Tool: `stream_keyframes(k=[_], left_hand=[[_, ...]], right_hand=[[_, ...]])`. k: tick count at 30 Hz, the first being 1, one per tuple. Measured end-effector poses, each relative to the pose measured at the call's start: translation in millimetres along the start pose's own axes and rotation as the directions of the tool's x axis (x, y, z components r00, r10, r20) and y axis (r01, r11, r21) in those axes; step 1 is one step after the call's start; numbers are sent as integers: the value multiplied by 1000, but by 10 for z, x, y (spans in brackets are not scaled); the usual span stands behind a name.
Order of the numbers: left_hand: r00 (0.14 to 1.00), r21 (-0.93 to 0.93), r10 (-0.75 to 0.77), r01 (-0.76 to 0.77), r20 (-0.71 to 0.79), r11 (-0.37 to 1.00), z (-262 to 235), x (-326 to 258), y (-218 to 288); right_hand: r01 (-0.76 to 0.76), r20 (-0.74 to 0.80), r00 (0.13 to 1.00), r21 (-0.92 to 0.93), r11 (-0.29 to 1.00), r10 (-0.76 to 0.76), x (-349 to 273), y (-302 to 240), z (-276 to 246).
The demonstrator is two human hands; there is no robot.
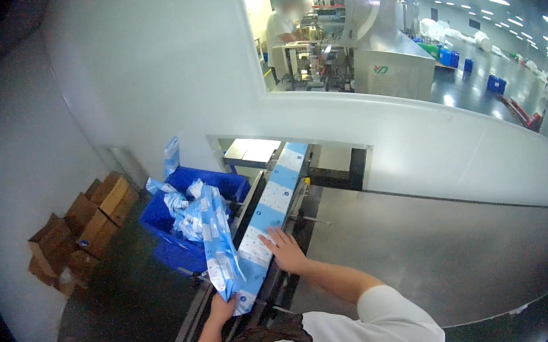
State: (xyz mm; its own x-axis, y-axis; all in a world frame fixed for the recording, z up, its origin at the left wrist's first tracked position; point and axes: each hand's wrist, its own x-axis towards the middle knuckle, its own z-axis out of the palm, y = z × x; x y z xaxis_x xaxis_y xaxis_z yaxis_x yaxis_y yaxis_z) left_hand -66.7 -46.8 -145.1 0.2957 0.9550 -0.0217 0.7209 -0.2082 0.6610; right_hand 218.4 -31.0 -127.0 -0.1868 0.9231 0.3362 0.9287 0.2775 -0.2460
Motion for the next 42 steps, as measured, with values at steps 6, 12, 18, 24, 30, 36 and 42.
stream_keyframes(k=[6,12,18,24,30,36,42], left_hand=[[999,-281,25,-18,22,959,-292,-377,66],[915,-712,-292,400,277,577,-405,-671,107],[671,-664,-403,725,622,181,-665,-822,308],[966,-934,-233,180,109,309,-698,-468,398],[920,-904,-218,-234,-325,358,-519,576,535],[959,-820,-199,275,200,503,-416,1159,642],[837,-453,-101,387,538,803,-43,1103,273]], right_hand=[[78,-9,997,-102,992,-79,457,369,390],[-3,6,1000,24,1000,3,431,341,523],[-161,175,976,188,969,128,389,1,558],[-263,254,949,300,917,189,240,-194,643],[-271,349,928,389,880,132,137,-577,494],[-271,346,933,502,821,97,-80,-934,303],[-57,338,932,491,869,-130,-257,-1125,449]])
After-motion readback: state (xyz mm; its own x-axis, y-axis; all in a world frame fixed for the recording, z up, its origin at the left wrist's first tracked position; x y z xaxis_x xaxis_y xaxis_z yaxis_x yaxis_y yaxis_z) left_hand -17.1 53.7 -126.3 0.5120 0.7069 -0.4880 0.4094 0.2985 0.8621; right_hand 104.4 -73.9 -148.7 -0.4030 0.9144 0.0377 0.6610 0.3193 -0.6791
